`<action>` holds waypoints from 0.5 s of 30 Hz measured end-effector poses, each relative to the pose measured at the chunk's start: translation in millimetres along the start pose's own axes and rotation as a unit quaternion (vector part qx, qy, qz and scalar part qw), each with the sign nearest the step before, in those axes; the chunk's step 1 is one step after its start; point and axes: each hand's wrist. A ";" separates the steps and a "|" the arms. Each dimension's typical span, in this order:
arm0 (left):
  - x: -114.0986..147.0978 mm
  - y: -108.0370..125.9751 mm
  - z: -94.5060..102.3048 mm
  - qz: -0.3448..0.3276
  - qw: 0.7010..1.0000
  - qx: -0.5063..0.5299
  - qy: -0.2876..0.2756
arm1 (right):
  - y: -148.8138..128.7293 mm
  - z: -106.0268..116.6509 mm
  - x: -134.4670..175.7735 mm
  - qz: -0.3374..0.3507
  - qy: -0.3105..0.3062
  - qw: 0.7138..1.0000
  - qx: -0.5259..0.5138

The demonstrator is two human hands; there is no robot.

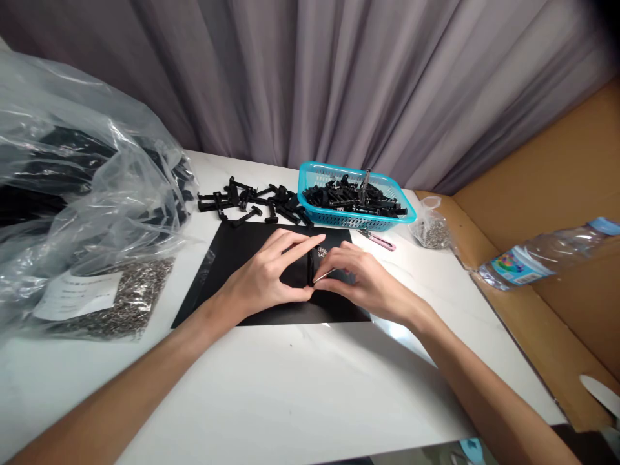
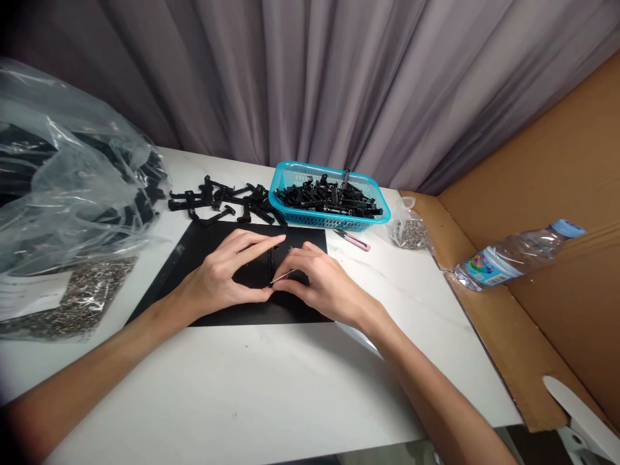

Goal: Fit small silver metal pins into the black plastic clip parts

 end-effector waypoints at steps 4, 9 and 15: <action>-0.8 1.1 2.6 -0.007 1.000 -0.003 -0.003 | 5.9 -7.4 -2.3 -0.067 0.000 0.990 -0.126; -0.9 1.3 5.4 -0.008 1.000 -0.012 0.016 | 9.8 -16.2 -5.8 -0.101 -0.018 0.953 -0.283; -1.5 1.0 5.6 0.001 1.000 -0.013 0.023 | 3.8 -11.2 -4.7 -0.106 -0.023 0.959 -0.261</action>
Point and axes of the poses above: each hand's wrist, its own x-axis away from the middle knuckle, its own z-axis out of the back of the hand, y = z × x, and after that the axes turned 4 degrees about -z, right-handed
